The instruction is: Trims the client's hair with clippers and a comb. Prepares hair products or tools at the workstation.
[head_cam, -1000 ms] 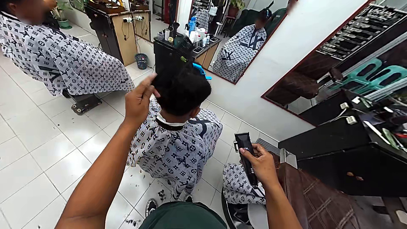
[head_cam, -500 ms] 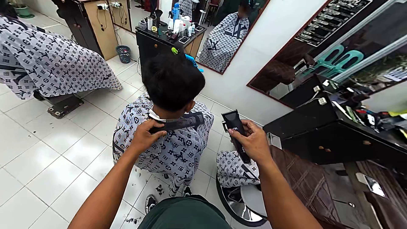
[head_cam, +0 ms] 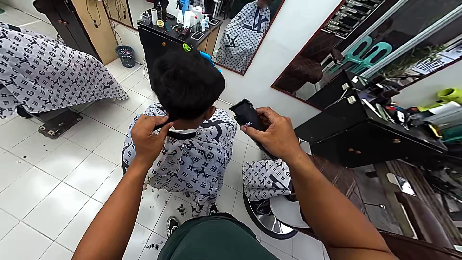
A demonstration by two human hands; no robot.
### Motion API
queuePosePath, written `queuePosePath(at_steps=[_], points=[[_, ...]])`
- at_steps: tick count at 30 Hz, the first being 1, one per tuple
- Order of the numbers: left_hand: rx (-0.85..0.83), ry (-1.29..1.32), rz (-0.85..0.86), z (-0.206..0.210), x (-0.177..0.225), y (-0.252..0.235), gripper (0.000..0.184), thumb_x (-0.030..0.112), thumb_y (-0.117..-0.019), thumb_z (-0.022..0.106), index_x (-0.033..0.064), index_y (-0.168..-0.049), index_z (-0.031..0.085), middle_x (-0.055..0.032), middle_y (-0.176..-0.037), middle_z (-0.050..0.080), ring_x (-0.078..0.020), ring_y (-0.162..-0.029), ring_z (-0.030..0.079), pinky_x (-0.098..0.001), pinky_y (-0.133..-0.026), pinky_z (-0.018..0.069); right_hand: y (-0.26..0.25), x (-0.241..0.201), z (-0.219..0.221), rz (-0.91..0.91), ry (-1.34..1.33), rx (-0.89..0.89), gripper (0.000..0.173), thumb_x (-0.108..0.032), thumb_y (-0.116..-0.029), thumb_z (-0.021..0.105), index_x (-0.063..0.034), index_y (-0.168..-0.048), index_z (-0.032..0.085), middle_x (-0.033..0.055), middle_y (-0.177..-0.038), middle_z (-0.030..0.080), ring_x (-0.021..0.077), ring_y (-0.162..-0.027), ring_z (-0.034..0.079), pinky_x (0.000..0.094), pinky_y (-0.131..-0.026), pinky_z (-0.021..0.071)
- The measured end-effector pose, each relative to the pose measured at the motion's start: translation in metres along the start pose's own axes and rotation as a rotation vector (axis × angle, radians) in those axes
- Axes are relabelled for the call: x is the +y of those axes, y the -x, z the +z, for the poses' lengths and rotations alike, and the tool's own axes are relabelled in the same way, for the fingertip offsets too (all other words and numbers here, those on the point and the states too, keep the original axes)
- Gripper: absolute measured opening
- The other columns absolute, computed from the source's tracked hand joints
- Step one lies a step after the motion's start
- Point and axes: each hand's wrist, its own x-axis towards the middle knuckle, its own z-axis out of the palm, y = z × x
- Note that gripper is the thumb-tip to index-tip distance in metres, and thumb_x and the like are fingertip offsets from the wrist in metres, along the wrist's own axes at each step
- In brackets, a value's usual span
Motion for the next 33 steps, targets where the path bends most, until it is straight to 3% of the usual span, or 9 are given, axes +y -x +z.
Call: queuePosePath(at_steps=[2, 6, 9, 26, 33], points=[[0.044, -0.027, 0.072, -0.002, 0.002, -0.007, 0.017, 0.011, -0.0880, 0.080, -0.0030, -0.097, 0.075, -0.0139, -0.095, 0.073, -0.0149, -0.088, 0.064, -0.0246, -0.084, 0.0494, -0.005, -0.003, -0.001, -0.068, 0.079, -0.001, 0.044, -0.032, -0.0878, 0.079, -0.0056, -0.119, 0.065, 0.0060, -0.089, 0.071, 0.0113, -0.072, 0.066, 0.0318, -0.065, 0.0551], [0.046, -0.204, 0.287, -0.010, 0.002, -0.016, 0.009, 0.010, -0.0937, 0.073, 0.0018, -0.093, 0.078, -0.0143, -0.095, 0.076, -0.0239, -0.083, 0.064, -0.0360, -0.076, 0.0466, -0.013, -0.013, -0.001, -0.151, 0.185, -0.021, 0.046, -0.031, -0.0883, 0.080, -0.0020, -0.120, 0.064, 0.0119, -0.091, 0.070, 0.0210, -0.076, 0.067, 0.0417, -0.067, 0.0561], [0.044, -0.273, 0.384, -0.012, 0.002, -0.017, 0.009, 0.008, -0.0949, 0.070, 0.0038, -0.095, 0.079, -0.0130, -0.096, 0.076, -0.0259, -0.083, 0.065, -0.0379, -0.074, 0.0455, -0.018, -0.015, 0.005, -0.203, 0.241, -0.031, 0.047, -0.032, -0.0887, 0.080, 0.0005, -0.120, 0.065, 0.0144, -0.094, 0.071, 0.0260, -0.079, 0.069, 0.0458, -0.069, 0.0565], [0.040, -0.290, 0.520, -0.009, 0.000, -0.004, 0.011, 0.007, -0.0950, 0.068, 0.0056, -0.099, 0.079, -0.0096, -0.099, 0.078, -0.0233, -0.081, 0.064, -0.0359, -0.072, 0.0441, -0.018, -0.016, 0.017, -0.262, 0.273, -0.036, 0.047, -0.033, -0.0892, 0.077, 0.0013, -0.119, 0.065, 0.0143, -0.094, 0.070, 0.0263, -0.078, 0.069, 0.0435, -0.066, 0.0558], [0.049, -0.232, 0.550, -0.008, 0.003, -0.004, 0.010, 0.005, -0.0939, 0.070, 0.0047, -0.099, 0.078, -0.0100, -0.101, 0.078, -0.0223, -0.081, 0.064, -0.0346, -0.072, 0.0434, -0.009, -0.048, 0.051, -0.436, 0.196, -0.075, 0.050, -0.031, -0.0830, 0.081, 0.0040, -0.117, 0.067, 0.0157, -0.095, 0.071, 0.0284, -0.077, 0.071, 0.0470, -0.064, 0.0589]])
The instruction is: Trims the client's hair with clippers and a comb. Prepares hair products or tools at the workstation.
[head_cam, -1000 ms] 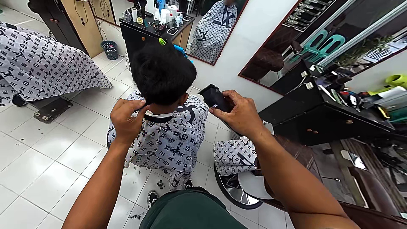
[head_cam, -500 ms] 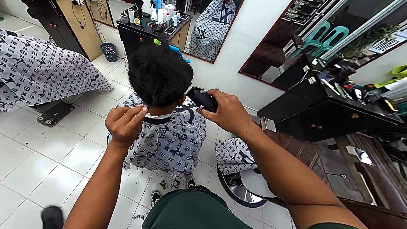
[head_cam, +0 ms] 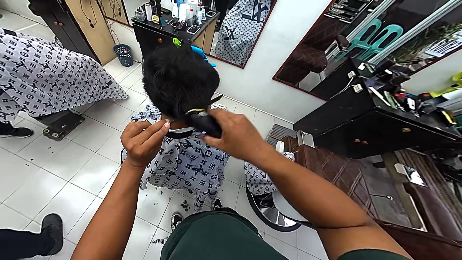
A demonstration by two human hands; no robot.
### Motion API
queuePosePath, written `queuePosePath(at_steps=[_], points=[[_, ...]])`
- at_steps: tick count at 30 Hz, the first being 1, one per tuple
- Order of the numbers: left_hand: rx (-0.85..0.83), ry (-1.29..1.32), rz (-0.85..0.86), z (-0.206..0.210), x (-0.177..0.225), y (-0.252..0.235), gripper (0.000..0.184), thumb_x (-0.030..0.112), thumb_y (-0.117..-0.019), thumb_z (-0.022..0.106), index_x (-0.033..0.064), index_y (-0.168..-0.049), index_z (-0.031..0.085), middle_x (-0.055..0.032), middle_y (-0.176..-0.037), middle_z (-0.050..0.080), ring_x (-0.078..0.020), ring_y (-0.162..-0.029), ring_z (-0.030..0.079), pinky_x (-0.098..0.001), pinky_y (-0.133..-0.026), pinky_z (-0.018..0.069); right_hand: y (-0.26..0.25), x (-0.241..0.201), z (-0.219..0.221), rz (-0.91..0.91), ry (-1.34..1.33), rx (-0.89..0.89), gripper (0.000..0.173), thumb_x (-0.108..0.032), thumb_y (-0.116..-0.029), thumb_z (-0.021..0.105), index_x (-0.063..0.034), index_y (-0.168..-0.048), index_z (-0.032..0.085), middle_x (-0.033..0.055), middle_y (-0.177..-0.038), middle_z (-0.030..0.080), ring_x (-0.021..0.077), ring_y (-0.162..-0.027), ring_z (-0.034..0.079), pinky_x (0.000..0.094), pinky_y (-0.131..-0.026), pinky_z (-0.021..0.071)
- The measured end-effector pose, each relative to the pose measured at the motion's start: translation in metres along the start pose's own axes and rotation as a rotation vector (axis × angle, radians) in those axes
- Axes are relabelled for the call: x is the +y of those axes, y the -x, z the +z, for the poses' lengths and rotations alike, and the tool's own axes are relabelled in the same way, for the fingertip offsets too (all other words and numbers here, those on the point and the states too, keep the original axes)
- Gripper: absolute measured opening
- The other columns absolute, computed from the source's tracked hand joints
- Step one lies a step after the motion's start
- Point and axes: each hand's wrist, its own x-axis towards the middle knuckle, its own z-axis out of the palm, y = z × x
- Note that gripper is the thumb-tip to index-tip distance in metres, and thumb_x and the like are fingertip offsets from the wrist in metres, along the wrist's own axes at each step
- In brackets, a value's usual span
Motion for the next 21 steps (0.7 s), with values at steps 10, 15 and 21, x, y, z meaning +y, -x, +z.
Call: queuePosePath(at_steps=[10, 15, 21], points=[[-0.183, 0.438, -0.634, -0.021, 0.028, -0.023, 0.023, 0.018, -0.1073, 0.051, -0.0005, -0.110, 0.064, -0.0090, -0.103, 0.070, -0.0124, -0.092, 0.067, -0.0309, -0.083, 0.0566, 0.048, 0.065, 0.000, 0.351, -0.178, -0.115, 0.046, -0.029, -0.0877, 0.081, -0.0008, -0.121, 0.066, 0.0152, -0.091, 0.072, 0.0283, -0.077, 0.070, 0.0528, -0.072, 0.0581], [-0.380, 0.536, -0.826, 0.019, 0.042, 0.038, 0.025, 0.012, -0.0864, 0.079, -0.0008, -0.106, 0.072, -0.0090, -0.103, 0.071, -0.0092, -0.096, 0.068, -0.0275, -0.089, 0.0559, 0.046, 0.081, -0.018, 0.462, -0.140, 0.027, 0.044, -0.029, -0.0892, 0.080, -0.0021, -0.119, 0.064, 0.0109, -0.086, 0.070, 0.0205, -0.069, 0.066, 0.0432, -0.064, 0.0547], [-0.287, 0.413, -0.950, 0.018, 0.026, 0.041, 0.024, 0.006, -0.0818, 0.084, -0.0015, -0.102, 0.073, -0.0100, -0.098, 0.069, -0.0114, -0.093, 0.063, -0.0297, -0.086, 0.0517, 0.035, 0.068, -0.020, 0.380, -0.125, 0.019, 0.043, -0.028, -0.0893, 0.080, -0.0007, -0.119, 0.064, 0.0125, -0.088, 0.071, 0.0213, -0.073, 0.068, 0.0425, -0.066, 0.0561]])
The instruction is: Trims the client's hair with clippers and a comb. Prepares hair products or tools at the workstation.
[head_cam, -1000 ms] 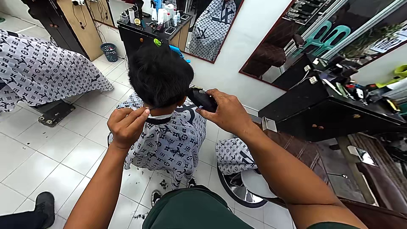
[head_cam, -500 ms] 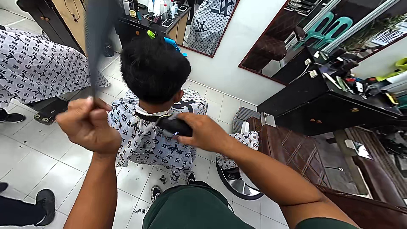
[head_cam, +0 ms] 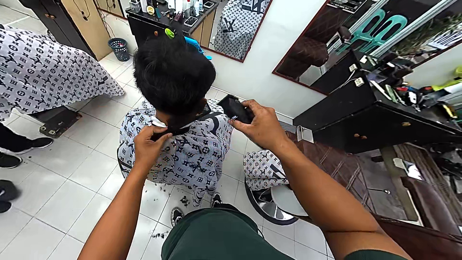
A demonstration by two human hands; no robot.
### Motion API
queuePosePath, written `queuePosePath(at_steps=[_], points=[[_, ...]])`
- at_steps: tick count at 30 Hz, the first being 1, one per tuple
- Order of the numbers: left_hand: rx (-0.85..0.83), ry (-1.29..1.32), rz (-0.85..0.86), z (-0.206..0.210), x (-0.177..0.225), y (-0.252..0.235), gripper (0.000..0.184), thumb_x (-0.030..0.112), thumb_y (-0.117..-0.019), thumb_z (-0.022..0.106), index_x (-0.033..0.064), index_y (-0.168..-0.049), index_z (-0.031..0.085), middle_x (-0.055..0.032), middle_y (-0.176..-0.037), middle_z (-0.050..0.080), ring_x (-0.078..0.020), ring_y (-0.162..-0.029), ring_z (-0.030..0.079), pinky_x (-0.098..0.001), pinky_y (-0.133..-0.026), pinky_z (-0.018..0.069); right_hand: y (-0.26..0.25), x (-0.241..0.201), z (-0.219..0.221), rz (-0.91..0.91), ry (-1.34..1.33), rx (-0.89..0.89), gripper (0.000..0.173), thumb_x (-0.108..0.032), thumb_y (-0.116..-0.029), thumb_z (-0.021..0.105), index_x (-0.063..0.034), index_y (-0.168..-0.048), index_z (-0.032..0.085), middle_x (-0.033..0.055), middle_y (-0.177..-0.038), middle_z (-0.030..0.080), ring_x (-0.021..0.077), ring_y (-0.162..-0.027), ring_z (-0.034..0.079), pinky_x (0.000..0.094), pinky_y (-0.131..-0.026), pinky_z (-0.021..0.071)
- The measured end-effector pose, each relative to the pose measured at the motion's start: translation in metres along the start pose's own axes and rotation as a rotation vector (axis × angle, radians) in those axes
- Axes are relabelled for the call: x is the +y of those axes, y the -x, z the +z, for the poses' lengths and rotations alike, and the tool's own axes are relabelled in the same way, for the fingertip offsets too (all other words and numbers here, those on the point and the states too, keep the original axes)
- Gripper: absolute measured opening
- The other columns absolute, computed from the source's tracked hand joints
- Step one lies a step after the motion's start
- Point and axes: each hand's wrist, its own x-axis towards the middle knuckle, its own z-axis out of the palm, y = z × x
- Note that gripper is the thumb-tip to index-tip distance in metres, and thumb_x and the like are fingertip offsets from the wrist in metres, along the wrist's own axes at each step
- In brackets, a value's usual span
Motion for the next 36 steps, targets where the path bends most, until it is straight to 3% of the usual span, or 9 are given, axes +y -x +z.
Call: queuePosePath(at_steps=[10, 21, 23, 26, 28, 30, 32, 33, 36], points=[[0.270, -0.377, 0.666, -0.013, 0.012, -0.012, 0.007, 0.006, -0.0932, 0.073, 0.0011, -0.093, 0.077, -0.0136, -0.096, 0.076, -0.0227, -0.082, 0.065, -0.0332, -0.076, 0.0488, -0.016, -0.017, 0.014, -0.083, 0.120, -0.085, 0.047, -0.034, -0.0905, 0.076, 0.0003, -0.121, 0.065, 0.0151, -0.097, 0.071, 0.0283, -0.085, 0.070, 0.0490, -0.075, 0.0558], [0.292, -0.459, 0.821, -0.014, 0.007, -0.018, 0.011, 0.005, -0.0949, 0.069, 0.0047, -0.097, 0.079, -0.0105, -0.098, 0.078, -0.0233, -0.083, 0.066, -0.0346, -0.076, 0.0477, -0.014, -0.048, 0.037, -0.321, 0.109, -0.034, 0.048, -0.030, -0.0852, 0.080, 0.0029, -0.117, 0.067, 0.0161, -0.095, 0.070, 0.0297, -0.078, 0.070, 0.0481, -0.064, 0.0578], [0.337, -0.325, 0.793, -0.016, 0.016, -0.019, 0.006, 0.005, -0.0937, 0.072, 0.0046, -0.098, 0.076, -0.0094, -0.098, 0.076, -0.0207, -0.090, 0.067, -0.0330, -0.082, 0.0504, -0.010, -0.058, 0.050, -0.448, 0.084, -0.078, 0.047, -0.032, -0.0835, 0.080, 0.0014, -0.114, 0.068, 0.0148, -0.095, 0.070, 0.0285, -0.078, 0.071, 0.0465, -0.063, 0.0588], [0.502, -0.009, 0.533, -0.030, 0.052, -0.022, 0.019, 0.011, -0.0929, 0.076, 0.0172, -0.109, 0.068, 0.0078, -0.106, 0.070, -0.0063, -0.102, 0.066, -0.0284, -0.092, 0.0553, -0.004, -0.047, 0.051, -0.504, 0.010, -0.253, 0.046, -0.035, -0.0880, 0.077, -0.0012, -0.118, 0.068, 0.0123, -0.098, 0.071, 0.0247, -0.082, 0.071, 0.0434, -0.070, 0.0591], [0.565, 0.186, 0.394, -0.039, 0.073, -0.027, 0.023, 0.012, -0.0928, 0.076, 0.0211, -0.109, 0.063, 0.0122, -0.108, 0.070, -0.0058, -0.102, 0.068, -0.0300, -0.090, 0.0579, 0.000, -0.020, 0.040, -0.388, -0.030, -0.277, 0.046, -0.030, -0.0884, 0.078, 0.0007, -0.121, 0.067, 0.0149, -0.102, 0.072, 0.0267, -0.086, 0.072, 0.0474, -0.075, 0.0598], [0.451, 0.164, 0.337, -0.033, 0.075, -0.022, 0.022, 0.012, -0.0927, 0.076, 0.0219, -0.110, 0.066, 0.0143, -0.110, 0.070, -0.0034, -0.103, 0.067, -0.0282, -0.092, 0.0579, 0.000, 0.011, 0.027, -0.220, -0.029, -0.211, 0.046, -0.028, -0.0884, 0.079, 0.0012, -0.122, 0.066, 0.0173, -0.100, 0.072, 0.0310, -0.085, 0.071, 0.0532, -0.076, 0.0592], [0.237, 0.068, 0.302, -0.012, 0.063, -0.008, 0.019, 0.012, -0.0897, 0.079, 0.0165, -0.107, 0.071, 0.0110, -0.107, 0.070, -0.0001, -0.101, 0.066, -0.0234, -0.092, 0.0568, -0.004, 0.032, 0.015, -0.074, -0.020, -0.125, 0.046, -0.028, -0.0894, 0.079, 0.0017, -0.122, 0.065, 0.0193, -0.095, 0.071, 0.0344, -0.082, 0.070, 0.0570, -0.074, 0.0574], [0.144, 0.034, 0.259, 0.000, 0.052, 0.000, 0.018, 0.010, -0.0865, 0.081, 0.0080, -0.103, 0.073, 0.0031, -0.102, 0.071, -0.0036, -0.098, 0.066, -0.0252, -0.090, 0.0561, -0.007, 0.038, 0.010, -0.032, -0.021, -0.082, 0.046, -0.028, -0.0895, 0.079, 0.0019, -0.121, 0.065, 0.0194, -0.092, 0.071, 0.0343, -0.079, 0.070, 0.0567, -0.072, 0.0568], [0.029, -0.060, 0.054, 0.027, 0.026, 0.017, 0.021, 0.008, -0.0810, 0.083, 0.0001, -0.099, 0.076, -0.0070, -0.096, 0.072, -0.0094, -0.093, 0.066, -0.0272, -0.085, 0.0543, -0.021, 0.040, -0.003, 0.017, -0.015, -0.038, 0.047, -0.030, -0.0897, 0.078, 0.0016, -0.121, 0.065, 0.0171, -0.091, 0.071, 0.0298, -0.079, 0.069, 0.0521, -0.072, 0.0562]])
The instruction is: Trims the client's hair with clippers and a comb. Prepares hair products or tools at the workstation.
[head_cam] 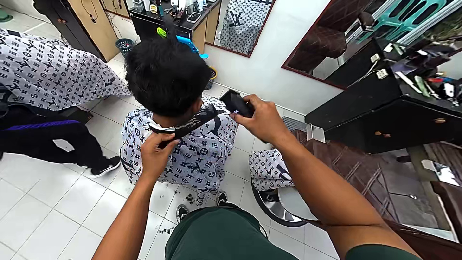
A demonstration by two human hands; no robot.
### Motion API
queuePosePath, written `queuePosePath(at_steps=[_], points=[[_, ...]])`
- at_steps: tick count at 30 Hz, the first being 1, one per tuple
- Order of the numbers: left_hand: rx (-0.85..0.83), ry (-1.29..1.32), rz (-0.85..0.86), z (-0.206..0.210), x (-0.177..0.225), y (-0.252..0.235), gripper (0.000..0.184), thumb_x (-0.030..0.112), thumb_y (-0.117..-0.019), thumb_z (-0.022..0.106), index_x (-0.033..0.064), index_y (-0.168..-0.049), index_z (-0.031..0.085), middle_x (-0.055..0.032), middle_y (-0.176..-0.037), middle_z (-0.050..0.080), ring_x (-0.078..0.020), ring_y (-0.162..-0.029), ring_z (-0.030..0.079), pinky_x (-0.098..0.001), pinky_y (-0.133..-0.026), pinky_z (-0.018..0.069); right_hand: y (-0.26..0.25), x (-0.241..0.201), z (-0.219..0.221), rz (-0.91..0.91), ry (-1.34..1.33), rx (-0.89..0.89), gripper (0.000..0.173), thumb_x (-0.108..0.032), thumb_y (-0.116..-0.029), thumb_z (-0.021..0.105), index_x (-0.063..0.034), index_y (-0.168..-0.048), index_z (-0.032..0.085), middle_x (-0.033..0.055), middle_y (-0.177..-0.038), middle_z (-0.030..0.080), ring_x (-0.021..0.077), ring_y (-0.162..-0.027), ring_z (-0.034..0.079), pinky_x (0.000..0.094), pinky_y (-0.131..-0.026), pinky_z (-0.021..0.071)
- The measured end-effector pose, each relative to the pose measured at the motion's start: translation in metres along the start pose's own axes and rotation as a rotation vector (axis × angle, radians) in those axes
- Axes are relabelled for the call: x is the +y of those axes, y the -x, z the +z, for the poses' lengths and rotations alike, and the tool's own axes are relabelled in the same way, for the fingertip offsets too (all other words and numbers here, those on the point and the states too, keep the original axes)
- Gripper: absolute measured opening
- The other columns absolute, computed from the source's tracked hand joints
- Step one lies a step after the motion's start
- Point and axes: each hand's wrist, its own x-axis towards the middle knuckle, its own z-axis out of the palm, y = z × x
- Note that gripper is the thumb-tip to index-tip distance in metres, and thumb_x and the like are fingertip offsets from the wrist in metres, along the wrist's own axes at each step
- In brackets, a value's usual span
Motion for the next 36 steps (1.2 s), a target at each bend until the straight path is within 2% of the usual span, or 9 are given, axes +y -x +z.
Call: queuePosePath(at_steps=[6, 10, 13, 18, 28, 30, 32, 34, 36], points=[[0.075, -0.114, -0.028, -0.014, 0.019, -0.020, 0.027, 0.014, -0.0847, 0.083, -0.0029, -0.104, 0.073, -0.0134, -0.100, 0.072, -0.0137, -0.093, 0.067, -0.0319, -0.086, 0.0546, -0.022, -0.020, -0.017, -0.103, 0.064, -0.071, 0.048, -0.035, -0.0905, 0.076, -0.0005, -0.122, 0.064, 0.0146, -0.094, 0.071, 0.0273, -0.083, 0.069, 0.0485, -0.076, 0.0555], [0.103, -0.054, -0.002, -0.038, 0.048, -0.042, 0.031, 0.013, -0.0851, 0.083, -0.0015, -0.108, 0.069, -0.0042, -0.103, 0.071, -0.0005, -0.089, 0.065, -0.0195, -0.081, 0.0550, -0.026, -0.031, -0.024, -0.197, 0.088, -0.078, 0.047, -0.036, -0.0903, 0.074, -0.0009, -0.120, 0.064, 0.0132, -0.093, 0.070, 0.0252, -0.082, 0.068, 0.0449, -0.073, 0.0549], [0.137, -0.178, 0.248, -0.052, 0.050, -0.050, 0.025, 0.012, -0.0881, 0.081, -0.0034, -0.106, 0.071, -0.0112, -0.103, 0.071, -0.0097, -0.096, 0.066, -0.0248, -0.088, 0.0530, -0.023, -0.038, -0.028, -0.234, 0.087, -0.072, 0.046, -0.036, -0.0896, 0.074, -0.0015, -0.119, 0.065, 0.0115, -0.092, 0.070, 0.0225, -0.081, 0.068, 0.0410, -0.072, 0.0548], [0.172, -0.424, 0.645, -0.059, 0.044, -0.059, 0.008, 0.006, -0.0929, 0.074, -0.0017, -0.095, 0.076, -0.0170, -0.095, 0.075, -0.0250, -0.085, 0.065, -0.0342, -0.079, 0.0493, -0.021, -0.048, -0.025, -0.222, 0.094, -0.083, 0.047, -0.038, -0.0897, 0.074, -0.0024, -0.118, 0.065, 0.0108, -0.093, 0.070, 0.0226, -0.082, 0.068, 0.0418, -0.072, 0.0545], [0.194, -0.394, 0.809, -0.058, 0.029, -0.063, 0.006, 0.003, -0.0922, 0.073, 0.0011, -0.094, 0.078, -0.0136, -0.094, 0.077, -0.0233, -0.083, 0.066, -0.0338, -0.077, 0.0483, -0.003, -0.099, 0.007, -0.401, 0.025, -0.094, 0.048, -0.033, -0.0847, 0.079, 0.0001, -0.117, 0.066, 0.0145, -0.097, 0.071, 0.0282, -0.084, 0.071, 0.0481, -0.071, 0.0578], [0.240, -0.280, 0.763, -0.063, 0.035, -0.066, 0.010, 0.007, -0.0932, 0.074, 0.0037, -0.102, 0.072, -0.0100, -0.102, 0.074, -0.0199, -0.096, 0.067, -0.0338, -0.086, 0.0514, 0.007, -0.109, 0.023, -0.507, -0.011, -0.110, 0.048, -0.034, -0.0833, 0.081, -0.0023, -0.116, 0.067, 0.0114, -0.094, 0.070, 0.0250, -0.080, 0.070, 0.0439, -0.065, 0.0588], [0.290, -0.123, 0.602, -0.075, 0.049, -0.072, 0.018, 0.016, -0.1001, 0.067, 0.0145, -0.118, 0.063, 0.0044, -0.114, 0.065, -0.0064, -0.110, 0.062, -0.0261, -0.095, 0.0506, 0.015, -0.101, 0.031, -0.534, -0.049, -0.200, 0.048, -0.033, -0.0862, 0.078, -0.0021, -0.121, 0.067, 0.0108, -0.098, 0.071, 0.0227, -0.083, 0.070, 0.0415, -0.070, 0.0584], [0.285, 0.115, 0.430, -0.080, 0.066, -0.088, 0.012, 0.023, -0.1077, 0.053, 0.0269, -0.119, 0.054, 0.0205, -0.100, 0.062, 0.0067, -0.087, 0.058, -0.0148, -0.074, 0.0485, 0.021, -0.075, 0.030, -0.456, -0.086, -0.246, 0.046, -0.031, -0.0870, 0.079, -0.0004, -0.119, 0.067, 0.0124, -0.099, 0.071, 0.0234, -0.084, 0.071, 0.0432, -0.073, 0.0595], [0.138, 0.039, 0.259, -0.080, 0.069, -0.091, 0.012, 0.027, -0.1118, 0.040, 0.0203, -0.114, 0.050, 0.0173, -0.084, 0.061, 0.0049, -0.068, 0.056, -0.0163, -0.060, 0.0483, 0.025, -0.041, 0.021, -0.285, -0.100, -0.248, 0.046, -0.029, -0.0871, 0.081, -0.0002, -0.120, 0.067, 0.0139, -0.098, 0.072, 0.0263, -0.085, 0.071, 0.0488, -0.076, 0.0594]])
